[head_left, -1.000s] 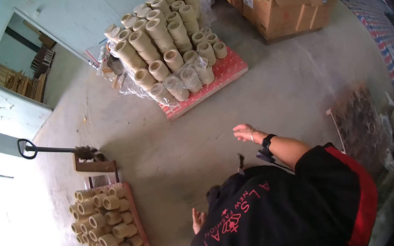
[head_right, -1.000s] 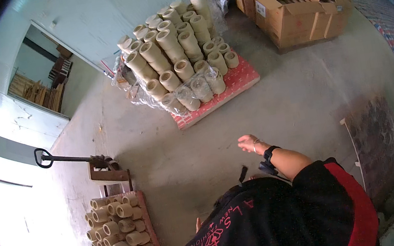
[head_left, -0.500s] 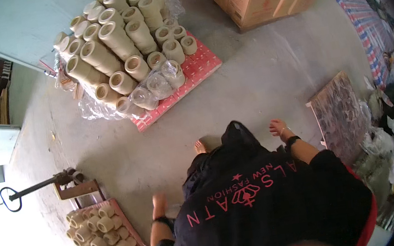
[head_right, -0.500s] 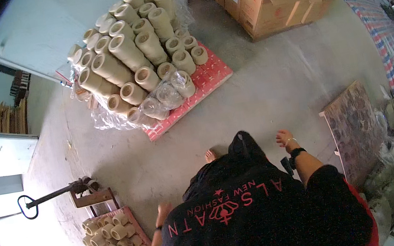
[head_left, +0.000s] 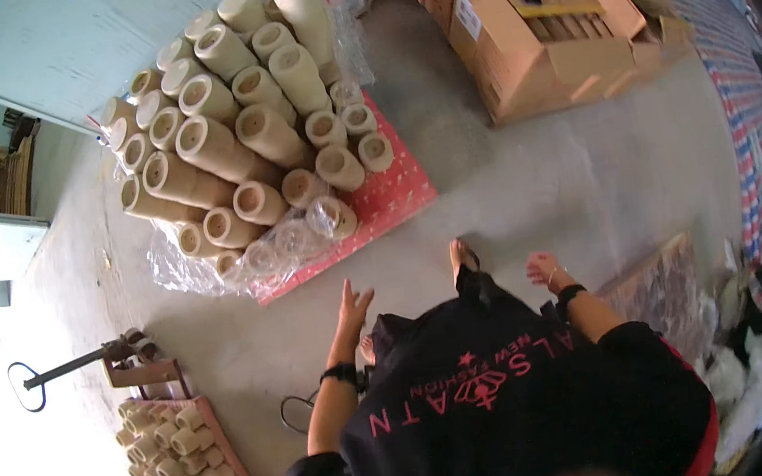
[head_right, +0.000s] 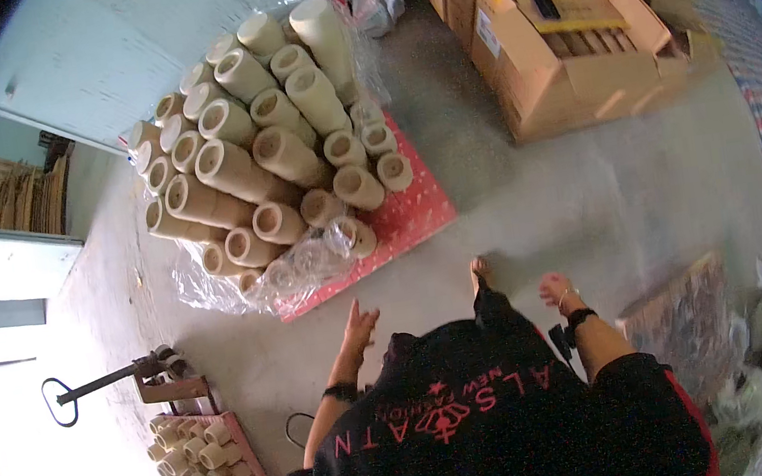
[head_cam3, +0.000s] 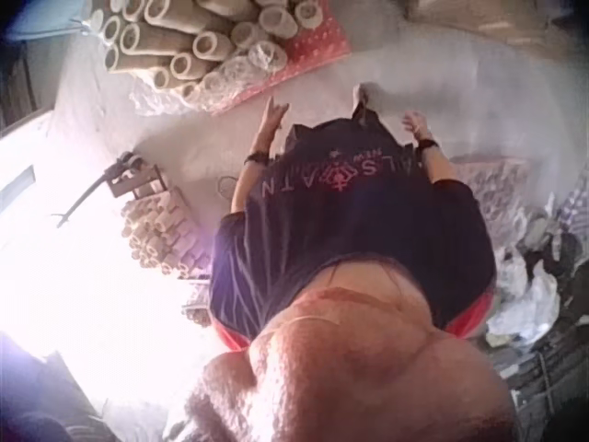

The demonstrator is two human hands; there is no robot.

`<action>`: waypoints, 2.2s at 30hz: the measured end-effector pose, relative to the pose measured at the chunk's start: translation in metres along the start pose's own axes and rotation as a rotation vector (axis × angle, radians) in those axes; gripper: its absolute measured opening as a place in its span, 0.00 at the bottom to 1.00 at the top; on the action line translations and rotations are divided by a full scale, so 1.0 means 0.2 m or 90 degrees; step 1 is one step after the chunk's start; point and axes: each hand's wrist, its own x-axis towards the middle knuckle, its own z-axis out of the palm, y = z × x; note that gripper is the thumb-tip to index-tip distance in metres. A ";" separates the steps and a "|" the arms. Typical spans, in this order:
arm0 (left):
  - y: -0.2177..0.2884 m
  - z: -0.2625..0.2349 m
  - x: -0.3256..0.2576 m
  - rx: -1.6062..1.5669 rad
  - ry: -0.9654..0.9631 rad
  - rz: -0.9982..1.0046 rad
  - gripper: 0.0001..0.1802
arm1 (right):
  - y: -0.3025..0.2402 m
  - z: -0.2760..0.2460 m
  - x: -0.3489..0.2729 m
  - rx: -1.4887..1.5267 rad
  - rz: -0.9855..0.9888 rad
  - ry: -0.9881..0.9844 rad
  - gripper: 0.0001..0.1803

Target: The person is stacking and organizing large white textile spools on pallets in a warehouse.

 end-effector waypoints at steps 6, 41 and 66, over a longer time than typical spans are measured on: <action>0.08 0.02 -0.19 -0.125 0.062 -0.138 0.56 | -1.20 0.05 0.59 -0.048 -0.136 -0.075 0.21; 2.21 -0.62 1.68 0.680 0.347 0.150 0.77 | -2.32 2.30 1.48 0.313 0.495 -0.462 0.46; 3.26 -0.03 1.91 0.628 0.366 0.487 0.73 | -2.17 2.51 1.62 0.404 0.478 -0.538 0.51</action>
